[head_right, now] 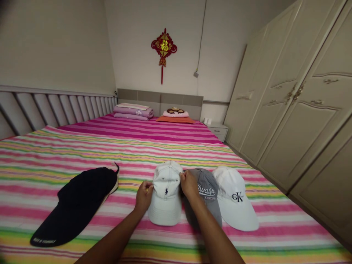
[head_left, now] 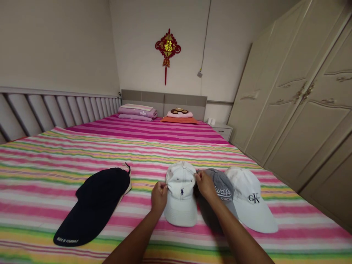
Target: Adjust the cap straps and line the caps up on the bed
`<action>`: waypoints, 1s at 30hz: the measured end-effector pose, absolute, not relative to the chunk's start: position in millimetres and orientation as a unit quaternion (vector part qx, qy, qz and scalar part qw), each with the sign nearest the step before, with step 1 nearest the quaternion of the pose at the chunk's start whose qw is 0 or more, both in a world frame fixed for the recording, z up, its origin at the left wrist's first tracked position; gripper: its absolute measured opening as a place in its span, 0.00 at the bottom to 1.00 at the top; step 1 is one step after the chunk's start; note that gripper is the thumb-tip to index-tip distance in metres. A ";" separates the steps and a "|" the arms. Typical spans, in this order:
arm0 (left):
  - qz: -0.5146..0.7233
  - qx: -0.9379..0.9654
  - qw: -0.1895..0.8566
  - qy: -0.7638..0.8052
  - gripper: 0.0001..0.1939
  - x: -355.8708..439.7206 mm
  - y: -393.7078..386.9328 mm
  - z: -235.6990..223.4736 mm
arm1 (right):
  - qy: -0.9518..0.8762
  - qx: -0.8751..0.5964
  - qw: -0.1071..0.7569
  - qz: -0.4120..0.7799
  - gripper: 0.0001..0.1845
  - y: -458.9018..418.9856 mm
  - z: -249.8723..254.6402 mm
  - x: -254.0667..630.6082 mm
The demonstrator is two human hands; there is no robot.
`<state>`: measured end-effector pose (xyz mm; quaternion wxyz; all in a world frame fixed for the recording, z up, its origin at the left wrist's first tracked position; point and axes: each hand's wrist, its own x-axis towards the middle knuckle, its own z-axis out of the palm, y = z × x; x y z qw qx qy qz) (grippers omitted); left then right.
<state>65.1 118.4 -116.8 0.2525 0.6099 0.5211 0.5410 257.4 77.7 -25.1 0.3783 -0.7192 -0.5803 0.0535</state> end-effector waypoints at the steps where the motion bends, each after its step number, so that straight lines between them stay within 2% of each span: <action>1: 0.541 0.610 0.254 0.520 0.04 65.3 118.1 -116.2 | -0.577 -0.721 0.380 0.050 0.10 75.0 -24.5 257.1; 6: 0.548 0.613 0.249 0.512 0.06 66.6 116.5 -113.5 | -0.581 -0.727 0.361 0.058 0.13 59.0 -32.8 249.5; 11: 0.548 0.632 0.213 0.505 0.13 64.8 118.2 -104.0 | -0.582 -0.737 0.338 0.066 0.15 48.5 -48.6 237.2; 16: 0.512 0.686 0.149 0.495 0.11 64.7 118.3 -81.3 | -0.577 -0.739 0.344 0.060 0.14 43.6 -54.4 230.3; 21: 0.479 0.719 0.097 0.494 0.09 69.5 117.4 -61.8 | -0.581 -0.731 0.354 0.051 0.08 39.1 -55.8 225.1; 30: 0.446 0.730 0.052 0.515 0.07 75.6 124.6 -48.7 | -0.589 -0.719 0.365 0.043 0.06 40.5 -58.3 220.7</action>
